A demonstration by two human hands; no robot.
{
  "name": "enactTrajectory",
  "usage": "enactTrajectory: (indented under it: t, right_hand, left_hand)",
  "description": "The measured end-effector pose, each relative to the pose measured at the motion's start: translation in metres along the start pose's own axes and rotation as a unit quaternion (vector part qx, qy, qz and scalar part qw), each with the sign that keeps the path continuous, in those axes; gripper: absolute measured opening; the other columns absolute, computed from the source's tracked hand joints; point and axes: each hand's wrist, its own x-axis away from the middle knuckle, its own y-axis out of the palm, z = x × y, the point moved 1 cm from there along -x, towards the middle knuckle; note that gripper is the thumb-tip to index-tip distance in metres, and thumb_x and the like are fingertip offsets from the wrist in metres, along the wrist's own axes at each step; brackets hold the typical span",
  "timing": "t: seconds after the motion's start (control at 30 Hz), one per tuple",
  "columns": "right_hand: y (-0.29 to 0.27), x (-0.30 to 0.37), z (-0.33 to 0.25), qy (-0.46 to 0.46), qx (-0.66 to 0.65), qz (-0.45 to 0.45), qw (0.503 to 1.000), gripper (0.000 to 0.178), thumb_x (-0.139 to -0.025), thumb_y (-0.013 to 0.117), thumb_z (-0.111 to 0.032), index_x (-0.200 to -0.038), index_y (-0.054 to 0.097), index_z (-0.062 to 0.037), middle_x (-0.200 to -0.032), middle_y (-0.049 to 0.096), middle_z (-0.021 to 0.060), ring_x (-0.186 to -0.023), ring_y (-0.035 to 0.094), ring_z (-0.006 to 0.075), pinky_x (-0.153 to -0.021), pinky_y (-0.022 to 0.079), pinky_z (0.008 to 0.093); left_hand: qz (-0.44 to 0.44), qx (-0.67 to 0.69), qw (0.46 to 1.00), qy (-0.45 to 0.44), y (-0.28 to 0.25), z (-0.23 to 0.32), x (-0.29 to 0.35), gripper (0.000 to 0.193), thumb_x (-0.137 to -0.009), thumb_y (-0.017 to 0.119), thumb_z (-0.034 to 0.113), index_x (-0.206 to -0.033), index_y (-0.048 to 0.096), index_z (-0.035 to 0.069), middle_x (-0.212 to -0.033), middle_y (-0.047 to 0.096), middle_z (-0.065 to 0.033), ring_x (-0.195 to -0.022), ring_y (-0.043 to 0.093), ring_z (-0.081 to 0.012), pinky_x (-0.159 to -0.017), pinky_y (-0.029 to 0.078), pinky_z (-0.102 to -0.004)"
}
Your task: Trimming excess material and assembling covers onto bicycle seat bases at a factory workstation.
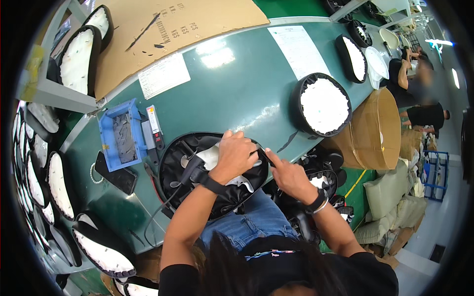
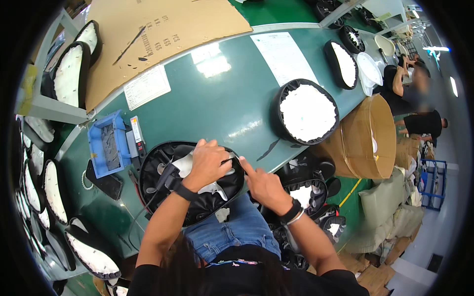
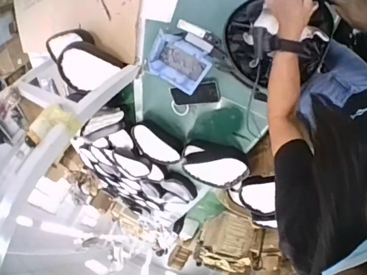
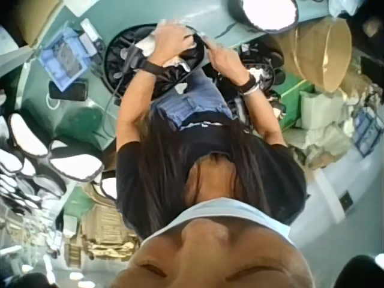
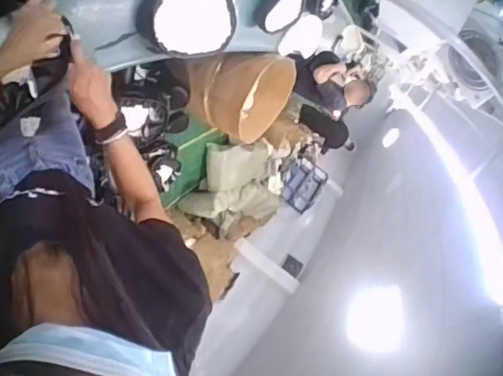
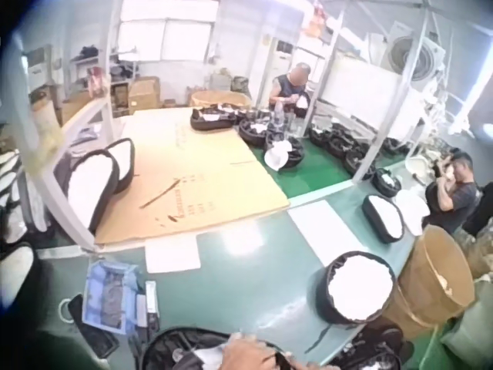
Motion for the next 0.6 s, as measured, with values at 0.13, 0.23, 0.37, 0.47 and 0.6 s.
enactTrajectory:
  t: [0.13,0.23,0.37,0.47,0.6]
  right_hand:
    - [0.019,0.045,-0.027,0.111,-0.046,-0.003,0.993,0.06,-0.087,0.056,-0.013,-0.141,0.031,-0.0053,-0.075,0.058,0.0232,-0.06,0.058,0.0395,-0.053,0.047,0.0475]
    - [0.024,0.058,-0.049,0.153,-0.034,-0.004,0.988,0.059,-0.087,0.057,-0.015,-0.141,0.033,-0.0075,-0.074,0.058,0.0205,-0.061,0.058,0.0386,-0.053,0.047,0.0469]
    - [-0.002,0.014,-0.026,0.069,0.079,0.018,0.994,0.052,-0.086,0.056,-0.018,-0.136,0.043,-0.0209,-0.074,0.058,0.0149,-0.057,0.058,0.0356,-0.051,0.048,0.0447]
    - [-0.032,-0.029,0.01,-0.056,0.122,-0.009,0.991,0.049,-0.085,0.057,-0.019,-0.132,0.049,-0.0293,-0.069,0.058,0.0084,-0.052,0.059,0.0292,-0.045,0.047,0.04]
    - [-0.043,-0.074,0.007,-0.153,0.081,-0.079,0.982,0.051,-0.084,0.058,-0.021,-0.133,0.047,-0.0322,-0.072,0.06,0.0081,-0.052,0.059,0.0289,-0.047,0.047,0.0386]
  left_hand:
    - [0.053,0.574,0.803,-0.151,-0.021,-0.024,0.003,0.031,-0.073,0.066,0.011,-0.055,0.045,0.0,-0.058,0.039,-0.001,-0.062,0.037,-0.0132,-0.057,0.029,-0.029]
    - [0.07,0.615,0.752,-0.226,-0.038,-0.031,-0.003,0.031,-0.076,0.067,0.011,-0.059,0.044,-0.001,-0.059,0.038,-0.0022,-0.063,0.035,-0.0133,-0.057,0.029,-0.0286]
    - [0.025,0.24,0.943,-0.23,-0.081,-0.056,0.01,0.021,-0.081,0.066,0.017,-0.079,0.064,-0.004,-0.088,0.064,-0.0136,-0.088,0.06,-0.0235,-0.083,0.044,-0.0313]
    - [-0.117,0.389,0.847,-0.342,-0.106,-0.048,0.031,0.023,-0.083,0.063,0.014,-0.077,0.06,-0.008,-0.114,0.063,-0.0152,-0.098,0.06,-0.0225,-0.085,0.044,-0.0311]
    - [0.062,0.548,0.791,-0.267,-0.111,-0.024,0.048,0.025,-0.082,0.057,0.006,-0.064,0.044,-0.005,-0.112,0.064,-0.0175,-0.096,0.063,-0.0228,-0.084,0.045,-0.0284]
